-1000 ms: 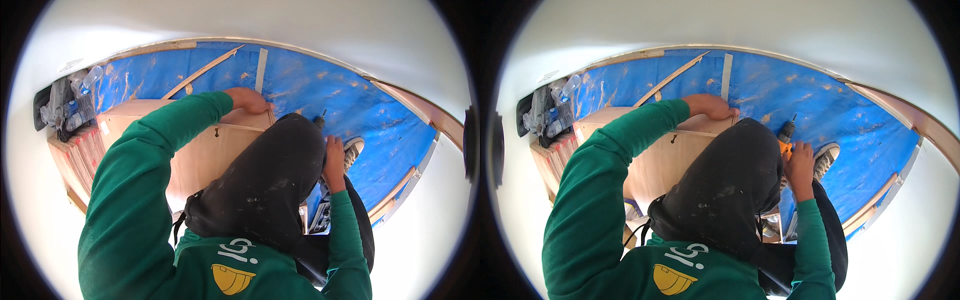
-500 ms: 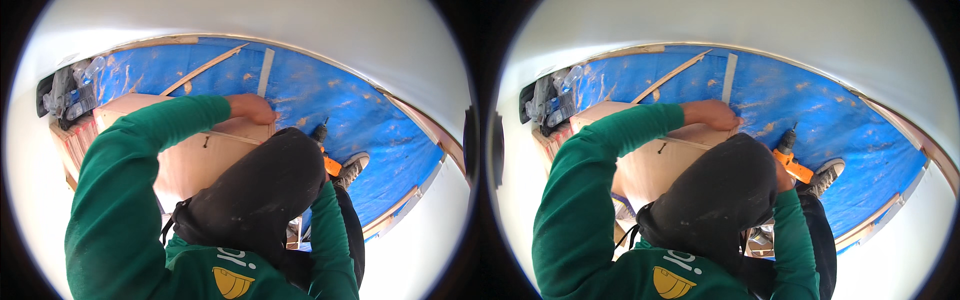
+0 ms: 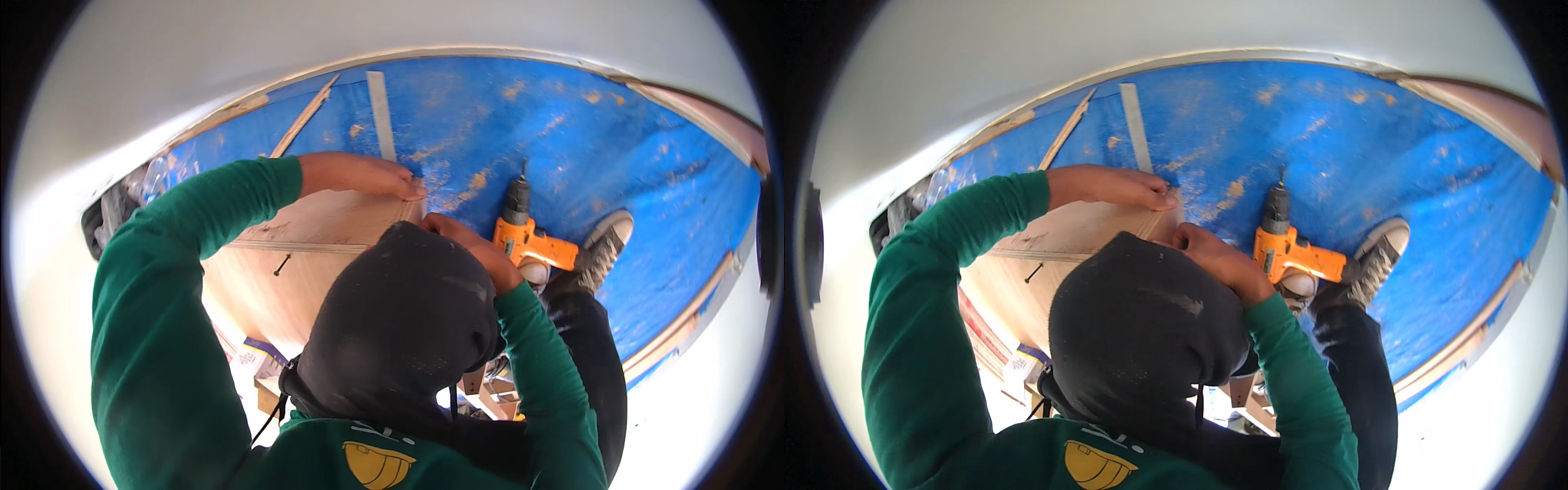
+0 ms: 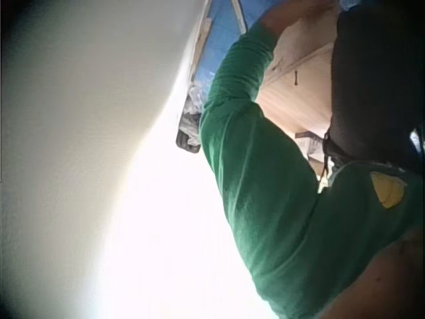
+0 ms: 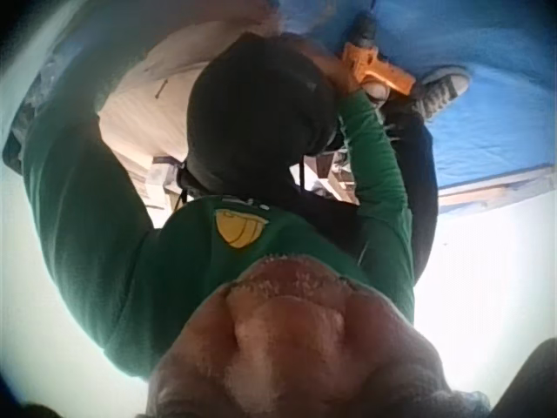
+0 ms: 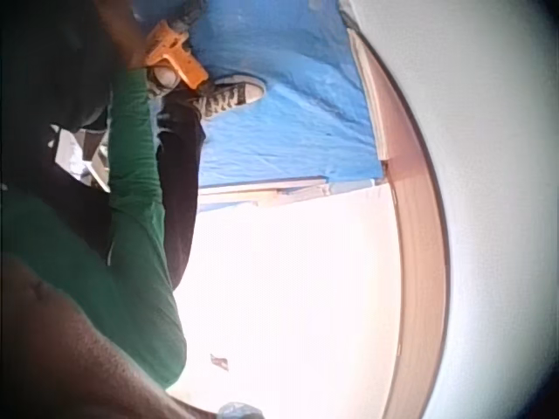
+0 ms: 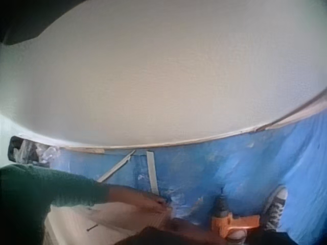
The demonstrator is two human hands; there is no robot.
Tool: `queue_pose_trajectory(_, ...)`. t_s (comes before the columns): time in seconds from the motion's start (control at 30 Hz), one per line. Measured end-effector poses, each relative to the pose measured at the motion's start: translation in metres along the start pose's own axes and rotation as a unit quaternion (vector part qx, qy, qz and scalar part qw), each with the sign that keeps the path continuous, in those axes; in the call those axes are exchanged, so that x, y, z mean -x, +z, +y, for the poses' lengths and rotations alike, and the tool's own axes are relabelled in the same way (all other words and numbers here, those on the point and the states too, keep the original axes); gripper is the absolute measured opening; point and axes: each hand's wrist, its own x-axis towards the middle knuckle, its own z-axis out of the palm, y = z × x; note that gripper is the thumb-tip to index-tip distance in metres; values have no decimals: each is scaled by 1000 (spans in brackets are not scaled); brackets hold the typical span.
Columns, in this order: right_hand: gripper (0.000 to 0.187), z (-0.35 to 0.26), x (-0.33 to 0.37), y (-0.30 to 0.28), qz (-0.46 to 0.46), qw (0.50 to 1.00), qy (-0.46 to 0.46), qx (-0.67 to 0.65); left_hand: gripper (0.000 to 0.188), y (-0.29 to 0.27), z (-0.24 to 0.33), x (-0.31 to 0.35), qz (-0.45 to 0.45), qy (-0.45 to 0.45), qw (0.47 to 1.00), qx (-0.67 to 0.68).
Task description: The person assembles a wooden cabinet by driving screws into pre-drilled holes using a cordless drill. They then measure and mark a wooden plank with a tape measure and pencil, and cut the plank with a hand saw.
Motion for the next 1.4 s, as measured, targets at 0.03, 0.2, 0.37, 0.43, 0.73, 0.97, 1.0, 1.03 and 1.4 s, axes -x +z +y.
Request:
queue_pose_trajectory(0.03, 65, 0, 0, 2, 2, 1000, -6, 5, 71, 2, -1, 1, -11, 5, 999, 32)
queue_pose_trajectory(0.2, 57, -14, 14, 7, 30, 999, -19, -30, 72, 9, -4, 3, 62, 30, 998, -5)
queue_pose_trajectory(0.37, 44, -24, 27, 11, 44, 994, -27, -93, 77, 11, -10, 0, 77, 19, 997, -20)
queue_pose_trajectory(0.43, 40, -24, 23, 9, 39, 991, -17, -126, 75, 13, -15, 0, 102, 38, 993, -53)
queue_pose_trajectory(0.73, 52, -62, -68, -16, 110, 968, -145, 174, 32, 1, -37, 25, 197, 83, 963, -164)
queue_pose_trajectory(0.97, 75, -87, -132, -2, -119, 893, 91, 425, 23, 10, -45, 110, 409, 139, 883, -185)
queue_pose_trajectory(1.0, 78, -84, -136, 5, -135, 879, 91, 448, 21, 16, -42, 134, 452, 145, 873, -114)
queue_pose_trajectory(1.03, 79, -82, -139, 10, -122, 878, 81, 455, 23, 28, -38, 162, 489, 186, 844, -121)
queue_pose_trajectory(1.4, 74, -77, -160, 29, -117, 886, 55, 445, 47, 143, 11, 197, 520, 112, 771, -350)
